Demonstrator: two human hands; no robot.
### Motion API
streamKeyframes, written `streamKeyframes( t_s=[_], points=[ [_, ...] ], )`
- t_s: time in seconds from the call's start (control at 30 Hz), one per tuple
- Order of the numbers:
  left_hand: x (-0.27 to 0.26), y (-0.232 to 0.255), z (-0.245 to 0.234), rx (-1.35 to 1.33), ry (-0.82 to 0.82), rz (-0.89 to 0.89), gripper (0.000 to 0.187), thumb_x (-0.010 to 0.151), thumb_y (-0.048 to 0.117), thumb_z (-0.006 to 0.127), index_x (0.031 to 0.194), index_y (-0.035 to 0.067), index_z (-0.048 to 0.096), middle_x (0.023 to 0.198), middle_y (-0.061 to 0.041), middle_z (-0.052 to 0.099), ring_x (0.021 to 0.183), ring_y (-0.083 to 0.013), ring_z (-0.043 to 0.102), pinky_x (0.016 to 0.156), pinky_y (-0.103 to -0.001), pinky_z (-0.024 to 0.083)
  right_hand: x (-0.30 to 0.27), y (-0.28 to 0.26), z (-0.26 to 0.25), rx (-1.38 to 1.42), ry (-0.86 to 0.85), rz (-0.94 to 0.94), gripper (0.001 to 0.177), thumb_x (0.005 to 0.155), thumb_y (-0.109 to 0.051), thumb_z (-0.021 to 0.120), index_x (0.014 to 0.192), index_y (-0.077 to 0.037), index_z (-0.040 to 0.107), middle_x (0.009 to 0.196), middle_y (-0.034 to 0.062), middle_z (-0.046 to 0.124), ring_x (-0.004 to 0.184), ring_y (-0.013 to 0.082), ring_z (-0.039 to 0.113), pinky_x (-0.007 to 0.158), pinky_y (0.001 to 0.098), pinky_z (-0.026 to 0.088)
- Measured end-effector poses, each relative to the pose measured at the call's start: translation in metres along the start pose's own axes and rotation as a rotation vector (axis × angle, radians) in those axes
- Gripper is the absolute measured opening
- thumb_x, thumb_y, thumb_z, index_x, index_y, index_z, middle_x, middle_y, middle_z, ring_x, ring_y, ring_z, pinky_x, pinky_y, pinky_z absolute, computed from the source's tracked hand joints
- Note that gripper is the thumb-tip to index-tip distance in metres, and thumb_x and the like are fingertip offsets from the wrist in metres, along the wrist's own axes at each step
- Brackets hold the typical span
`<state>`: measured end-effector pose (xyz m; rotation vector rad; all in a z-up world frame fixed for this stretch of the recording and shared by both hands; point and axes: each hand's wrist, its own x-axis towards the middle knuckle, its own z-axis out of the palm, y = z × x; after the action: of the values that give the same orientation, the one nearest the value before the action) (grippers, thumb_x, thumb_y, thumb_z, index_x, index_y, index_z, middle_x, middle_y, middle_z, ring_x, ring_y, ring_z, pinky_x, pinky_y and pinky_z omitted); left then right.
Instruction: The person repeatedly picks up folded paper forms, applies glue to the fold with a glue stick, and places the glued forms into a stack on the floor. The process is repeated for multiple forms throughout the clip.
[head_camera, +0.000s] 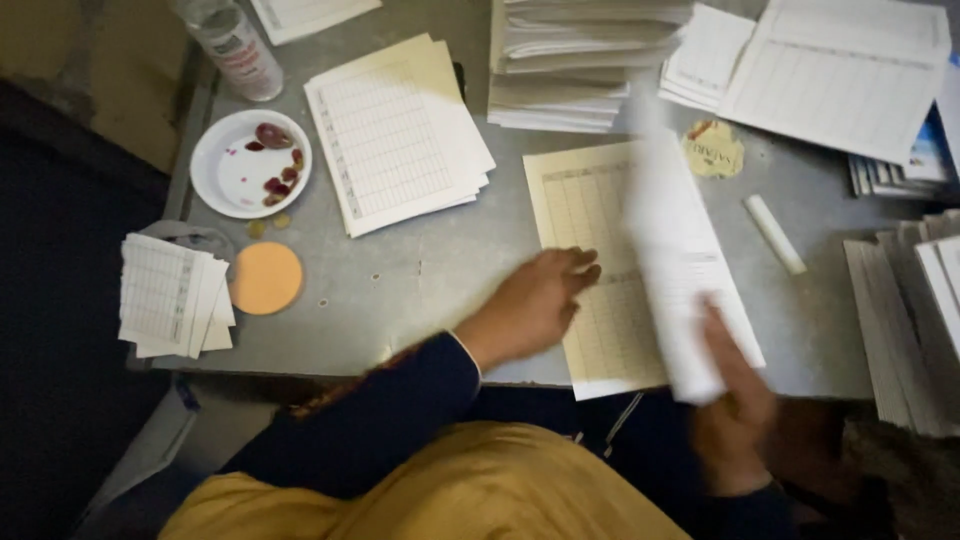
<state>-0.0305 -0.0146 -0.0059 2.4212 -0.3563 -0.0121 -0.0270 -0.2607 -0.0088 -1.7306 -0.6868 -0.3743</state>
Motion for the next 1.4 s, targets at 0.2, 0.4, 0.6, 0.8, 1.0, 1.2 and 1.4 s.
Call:
streamKeyframes(
  t_s=[0.2,0.4,0.6,0.8,1.0,1.2,1.4],
  points=[
    [0.018,-0.044,-0.007,-0.625,0.075,-0.394,0.044,0.078,0.018,0.051,0.118,0.012,0.068,0.132,-0.01,0.052,0.121,-0.0278,0.053,0.102,-0.036,0.042,-0.002,0.01,0.016,-0.398,-0.635,-0.071,0.045,0.107,-0.029,0.019,0.14,-0.018,0.049,0.153,0.0099,0.04,0.145,0.0368,0.034,0.12,0.0531,0.019],
    [0.021,-0.03,-0.012,-0.407,0.237,-0.389,0.048,0.072,0.031,0.076,0.105,-0.003,0.068,0.108,-0.018,0.057,0.103,-0.0365,0.061,0.083,-0.041,0.051,0.005,0.003,0.021,-0.574,-0.712,-0.104,0.073,0.074,-0.06,0.063,0.138,-0.027,0.054,0.152,0.0078,0.042,0.143,0.0332,0.031,0.116,0.0516,0.018],
    [0.018,-0.024,-0.005,-0.186,0.322,-0.346,0.035,0.077,0.017,0.079,0.092,-0.012,0.066,0.098,-0.02,0.058,0.088,-0.0358,0.064,0.072,-0.039,0.054,0.001,0.009,0.018,-0.513,-0.692,-0.057,0.055,0.082,-0.051,0.062,0.133,-0.03,0.058,0.151,0.0065,0.044,0.145,0.0313,0.03,0.117,0.0491,0.016],
    [0.018,-0.019,-0.008,-0.156,0.316,-0.375,0.034,0.079,0.016,0.077,0.096,-0.011,0.066,0.1,-0.017,0.059,0.086,-0.0307,0.065,0.069,-0.036,0.053,0.0,0.011,0.019,-0.499,-0.665,-0.056,0.054,0.081,-0.049,0.065,0.132,-0.031,0.059,0.15,0.0062,0.045,0.143,0.033,0.032,0.117,0.0507,0.017],
    [0.02,-0.02,-0.005,-0.185,0.347,-0.38,0.03,0.081,0.015,0.076,0.094,-0.01,0.066,0.096,-0.015,0.056,0.08,-0.0272,0.064,0.063,-0.035,0.051,-0.002,0.012,0.021,-0.486,-0.649,-0.04,0.055,0.081,-0.05,0.065,0.132,-0.031,0.059,0.15,0.0072,0.046,0.144,0.0328,0.032,0.118,0.0513,0.016],
    [0.021,-0.022,-0.003,-0.141,0.367,-0.359,0.032,0.08,0.015,0.077,0.092,-0.012,0.065,0.094,-0.017,0.056,0.077,-0.0293,0.063,0.061,-0.037,0.051,0.0,0.012,0.021,-0.482,-0.648,-0.03,0.056,0.08,-0.049,0.066,0.132,-0.03,0.059,0.15,0.007,0.045,0.144,0.0323,0.031,0.118,0.0517,0.016],
    [0.021,-0.019,-0.006,-0.106,0.329,-0.382,0.034,0.079,0.017,0.078,0.097,-0.01,0.065,0.097,-0.014,0.056,0.082,-0.0286,0.065,0.065,-0.036,0.053,0.0,0.01,0.021,-0.477,-0.648,-0.022,0.055,0.081,-0.05,0.066,0.132,-0.03,0.06,0.149,0.0078,0.046,0.143,0.0335,0.032,0.117,0.0521,0.016]
  ],
)
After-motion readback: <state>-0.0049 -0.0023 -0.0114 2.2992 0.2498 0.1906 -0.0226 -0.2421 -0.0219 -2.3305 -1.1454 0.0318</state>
